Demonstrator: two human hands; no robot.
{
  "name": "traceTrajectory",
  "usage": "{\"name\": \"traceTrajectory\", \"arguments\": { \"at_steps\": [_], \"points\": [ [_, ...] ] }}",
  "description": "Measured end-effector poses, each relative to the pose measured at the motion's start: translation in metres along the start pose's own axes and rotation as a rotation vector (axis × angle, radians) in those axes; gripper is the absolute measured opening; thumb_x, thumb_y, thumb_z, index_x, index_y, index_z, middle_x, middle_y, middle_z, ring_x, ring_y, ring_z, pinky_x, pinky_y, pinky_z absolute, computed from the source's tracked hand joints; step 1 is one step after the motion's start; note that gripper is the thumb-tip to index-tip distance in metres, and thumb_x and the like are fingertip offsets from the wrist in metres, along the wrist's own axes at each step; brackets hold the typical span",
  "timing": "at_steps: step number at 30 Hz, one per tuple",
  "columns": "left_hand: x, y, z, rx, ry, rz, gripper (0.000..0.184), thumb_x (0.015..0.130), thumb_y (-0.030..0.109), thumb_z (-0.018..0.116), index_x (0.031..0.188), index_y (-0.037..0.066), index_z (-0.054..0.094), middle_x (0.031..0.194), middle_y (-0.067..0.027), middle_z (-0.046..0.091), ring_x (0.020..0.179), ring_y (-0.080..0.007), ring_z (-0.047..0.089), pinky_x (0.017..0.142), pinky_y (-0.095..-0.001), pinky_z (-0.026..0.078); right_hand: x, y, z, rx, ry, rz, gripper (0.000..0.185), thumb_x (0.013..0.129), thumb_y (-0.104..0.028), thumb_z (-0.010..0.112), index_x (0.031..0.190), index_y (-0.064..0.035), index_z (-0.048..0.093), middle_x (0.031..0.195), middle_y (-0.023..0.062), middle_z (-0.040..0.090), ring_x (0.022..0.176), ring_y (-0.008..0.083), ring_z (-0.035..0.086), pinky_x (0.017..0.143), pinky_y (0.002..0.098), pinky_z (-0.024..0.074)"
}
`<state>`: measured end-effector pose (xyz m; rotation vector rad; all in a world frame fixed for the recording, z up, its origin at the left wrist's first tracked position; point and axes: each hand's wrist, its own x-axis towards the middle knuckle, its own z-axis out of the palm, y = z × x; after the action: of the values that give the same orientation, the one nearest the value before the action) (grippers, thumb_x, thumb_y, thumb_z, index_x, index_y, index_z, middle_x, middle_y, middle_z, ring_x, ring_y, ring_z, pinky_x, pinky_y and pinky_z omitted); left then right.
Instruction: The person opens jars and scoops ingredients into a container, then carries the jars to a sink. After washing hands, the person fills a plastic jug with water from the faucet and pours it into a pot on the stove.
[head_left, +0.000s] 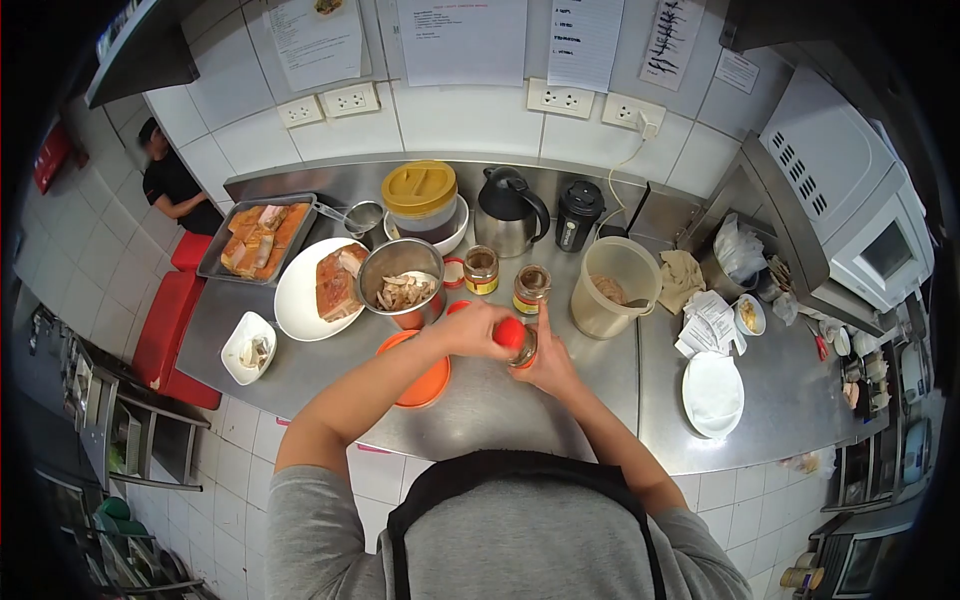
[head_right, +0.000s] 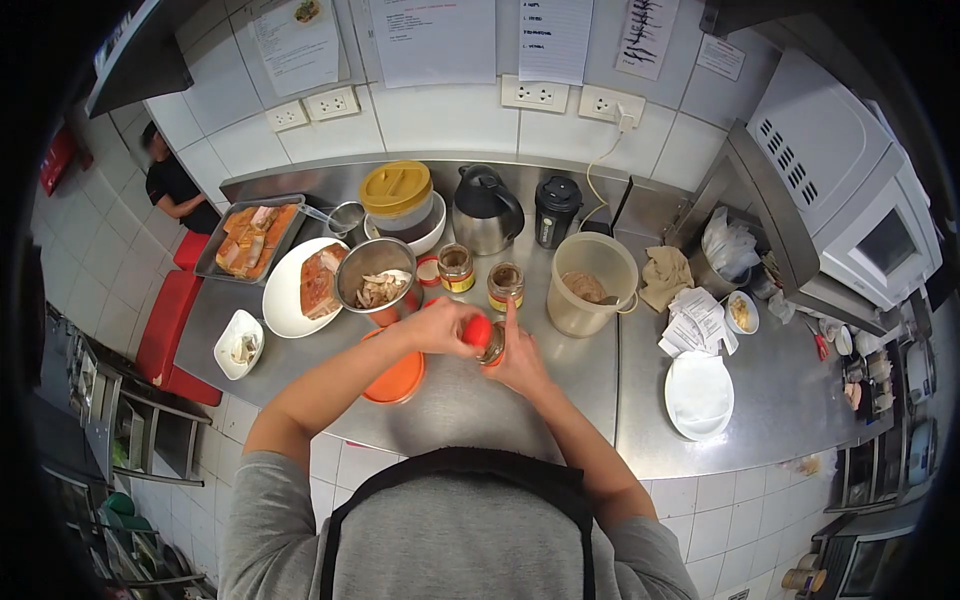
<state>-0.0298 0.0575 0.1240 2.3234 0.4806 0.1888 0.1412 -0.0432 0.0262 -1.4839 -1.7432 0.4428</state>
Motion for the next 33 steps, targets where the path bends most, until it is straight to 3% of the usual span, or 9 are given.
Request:
{"name": "traceTrajectory", "arguments": {
  "at_steps": [2, 3, 7, 10, 11, 14, 20, 26, 33],
  "points": [
    [0.008, -0.008, -0.001, -0.289, 0.061, -0.283, 0.036, 0.079, 0.023, 0.069, 0.101, -0.004, 0.06, 0.084, -0.0122, 0.064, 0.064, -0.0146, 0.064, 0.059, -0.0286, 0.052, -0.003, -0.004, 0.0, 0.044, 0.051, 0.028, 0.123, 0.057, -0.016, 0.079, 0.143, -0.0013, -0.008, 0.11, 0.0209, 0.058, 0.099, 0.0384, 0.058, 0.085, 0.0448, 0.0472],
    [0.012, -0.016, -0.005, -0.464, 0.044, -0.369, 0.04, 0.082, 0.03, 0.067, 0.101, -0.004, 0.057, 0.092, -0.0117, 0.063, 0.071, -0.0118, 0.063, 0.062, -0.026, 0.053, -0.005, -0.004, 0.0, 0.089, 0.063, 0.045, 0.125, 0.057, -0.016, 0.081, 0.143, -0.0021, -0.009, 0.113, 0.0214, 0.056, 0.101, 0.0382, 0.057, 0.087, 0.0445, 0.0465],
    [0.0, -0.045, 0.016, -0.86, 0.232, -0.345, 0.058, 0.076, 0.023, 0.073, 0.119, -0.001, 0.042, 0.101, -0.0082, 0.058, 0.089, -0.0145, 0.06, 0.074, -0.0269, 0.05, -0.016, 0.008, 0.002, 0.265, 0.098, 0.129, 0.131, 0.058, -0.019, 0.086, 0.142, -0.0053, -0.014, 0.123, 0.023, 0.05, 0.111, 0.0365, 0.053, 0.094, 0.0426, 0.0436],
    [-0.011, -0.095, 0.066, -0.652, 0.243, -0.158, 0.07, 0.069, 0.021, 0.078, 0.122, 0.0, 0.037, 0.109, -0.0112, 0.056, 0.102, -0.018, 0.056, 0.086, -0.031, 0.046, -0.021, 0.012, -0.002, 0.335, 0.089, 0.197, 0.133, 0.058, -0.021, 0.087, 0.142, -0.0066, -0.015, 0.127, 0.0226, 0.047, 0.115, 0.0346, 0.052, 0.097, 0.0413, 0.042],
    [-0.013, -0.11, 0.081, -0.457, 0.225, -0.166, 0.078, 0.064, 0.022, 0.081, 0.124, 0.0, 0.036, 0.12, -0.0166, 0.05, 0.115, -0.0263, 0.05, 0.094, -0.0373, 0.042, -0.022, 0.012, -0.003, 0.348, 0.079, 0.218, 0.133, 0.059, -0.022, 0.087, 0.142, -0.007, -0.015, 0.128, 0.0223, 0.046, 0.116, 0.034, 0.052, 0.097, 0.0409, 0.0415],
    [-0.018, -0.053, 0.065, -0.048, 0.226, -0.146, 0.086, 0.064, 0.021, 0.08, 0.131, 0.001, 0.03, 0.132, -0.0199, 0.04, 0.122, -0.0311, 0.044, 0.1, -0.0397, 0.039, -0.024, 0.01, -0.004, 0.41, 0.087, 0.178, 0.13, 0.061, -0.025, 0.086, 0.143, -0.0071, -0.013, 0.13, 0.0214, 0.044, 0.12, 0.0326, 0.047, 0.098, 0.0408, 0.041],
    [-0.003, -0.012, 0.058, -0.008, 0.233, -0.068, 0.097, 0.063, 0.02, 0.077, 0.139, 0.0, 0.02, 0.138, -0.0232, 0.031, 0.131, -0.0364, 0.031, 0.107, -0.0397, 0.03, -0.021, -0.001, -0.037, 0.257, 0.033, 0.063, 0.091, 0.071, -0.031, 0.078, 0.141, -0.0049, 0.027, 0.137, 0.0162, 0.038, 0.126, 0.029, 0.04, 0.093, 0.0379, 0.044],
    [0.009, -0.016, 0.115, -0.309, 0.429, -0.07, 0.102, 0.062, 0.017, 0.08, 0.14, -0.001, 0.016, 0.133, -0.0217, 0.04, 0.124, -0.0305, 0.042, 0.102, -0.0376, 0.036, 0.001, 0.006, -0.063, 0.198, 0.007, 0.278, 0.032, 0.077, -0.022, 0.071, 0.103, -0.0029, 0.067, 0.103, 0.013, 0.062, 0.091, 0.024, 0.063, 0.077, 0.0333, 0.0488],
    [0.025, -0.018, 0.134, -0.427, 0.623, -0.018, 0.071, 0.063, 0.016, 0.079, 0.121, 0.002, 0.041, 0.112, -0.0147, 0.055, 0.106, -0.025, 0.056, 0.09, -0.0358, 0.044, 0.045, 0.002, -0.082, -0.033, -0.313, 0.255, 0.017, 0.075, -0.01, 0.068, 0.088, 0.0019, 0.069, 0.076, 0.0105, 0.068, 0.066, 0.0159, 0.065, 0.063, 0.0289, 0.0517]
  ]
}}
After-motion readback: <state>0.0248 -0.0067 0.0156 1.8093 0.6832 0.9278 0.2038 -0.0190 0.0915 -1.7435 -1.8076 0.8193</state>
